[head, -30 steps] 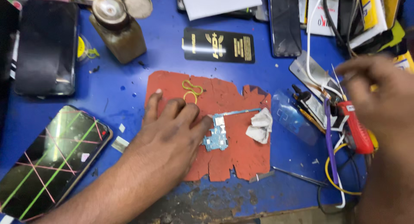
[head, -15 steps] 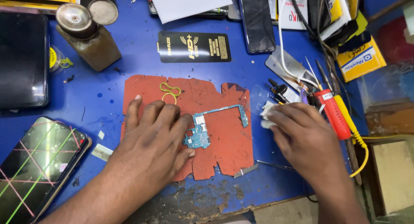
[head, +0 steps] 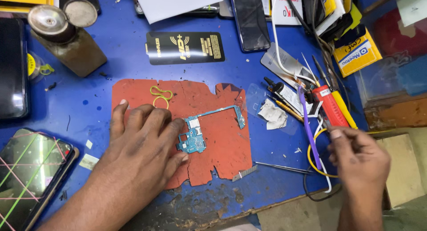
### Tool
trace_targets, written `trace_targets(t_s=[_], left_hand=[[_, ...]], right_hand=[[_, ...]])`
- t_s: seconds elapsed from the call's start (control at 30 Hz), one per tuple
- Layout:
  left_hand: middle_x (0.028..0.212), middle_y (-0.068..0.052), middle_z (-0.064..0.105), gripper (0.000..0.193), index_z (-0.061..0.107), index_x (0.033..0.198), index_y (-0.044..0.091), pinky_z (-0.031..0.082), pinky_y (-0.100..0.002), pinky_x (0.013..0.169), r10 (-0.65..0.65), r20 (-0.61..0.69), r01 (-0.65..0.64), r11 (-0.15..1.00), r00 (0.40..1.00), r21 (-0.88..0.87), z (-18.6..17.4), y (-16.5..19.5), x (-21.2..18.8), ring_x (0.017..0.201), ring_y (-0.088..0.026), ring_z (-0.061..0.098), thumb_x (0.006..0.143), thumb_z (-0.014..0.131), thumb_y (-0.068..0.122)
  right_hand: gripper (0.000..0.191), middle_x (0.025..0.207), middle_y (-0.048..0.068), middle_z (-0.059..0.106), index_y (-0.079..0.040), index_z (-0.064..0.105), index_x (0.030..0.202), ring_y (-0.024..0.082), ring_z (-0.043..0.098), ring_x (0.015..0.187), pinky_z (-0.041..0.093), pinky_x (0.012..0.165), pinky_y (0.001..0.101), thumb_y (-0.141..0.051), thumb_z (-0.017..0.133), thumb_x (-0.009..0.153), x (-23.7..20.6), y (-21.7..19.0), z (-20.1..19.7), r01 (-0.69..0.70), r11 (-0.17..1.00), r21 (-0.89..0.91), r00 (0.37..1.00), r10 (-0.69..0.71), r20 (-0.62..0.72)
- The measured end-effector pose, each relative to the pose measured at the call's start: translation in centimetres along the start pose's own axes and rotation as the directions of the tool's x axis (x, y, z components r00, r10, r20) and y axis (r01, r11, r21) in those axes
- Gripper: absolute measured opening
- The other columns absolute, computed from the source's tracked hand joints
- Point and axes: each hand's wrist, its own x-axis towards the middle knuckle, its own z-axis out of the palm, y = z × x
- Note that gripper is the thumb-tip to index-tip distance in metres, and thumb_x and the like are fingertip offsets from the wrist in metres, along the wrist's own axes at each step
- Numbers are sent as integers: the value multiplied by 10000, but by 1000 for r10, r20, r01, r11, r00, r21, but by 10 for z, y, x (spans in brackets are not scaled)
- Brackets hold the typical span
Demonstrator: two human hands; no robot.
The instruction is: The person uses a soldering iron to heat and remove a small component from a blue circuit board. They then use a purple plastic tool to scrape the area and a white tissue to wipe the board clean. The person continues soldering other areas of the board and removes another small component.
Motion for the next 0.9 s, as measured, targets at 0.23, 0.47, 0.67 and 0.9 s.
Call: trace_targets(t_s=[0.23,0.47,0.67,0.9], left_hand=[[1135,-149,559,481,631,1166,67,256,-668,1084,6,2,-6,1000,1000,4,-1,0,-1,1181,-369,490,786,705,353],[1172,-157,561,512,629,1207,66,256,-669,1097,19,-35,-19,1000,999,11,-2,0,0,1171,-373,492,800,700,368],[1123,-153,569,499,642,1159,54,261,-667,1075,22,3,-22,1000,1000,-6,-3,2,1,1158,-374,497,766,716,353],[1143,-154,565,494,650,1188,78,259,-670,1087,-10,28,9,1000,1000,12,-6,2,2,1143,-372,497,786,724,355]], right_hand=[[250,818,77,708,13,712,1262,78,657,703,512,686,237,-131,802,1078,2,1,0,239,829,-506,940,-328,-93],[296,726,97,686,-25,743,1299,101,601,627,494,666,287,-169,801,1047,8,9,-8,157,808,-567,954,-273,-124],[187,912,101,725,-54,766,1273,102,622,756,502,751,282,-135,720,1110,46,19,-40,206,811,-548,943,-315,-111],[364,929,247,725,-148,788,1243,418,707,867,553,783,502,-346,757,939,90,2,-20,239,525,-817,971,-113,211]])
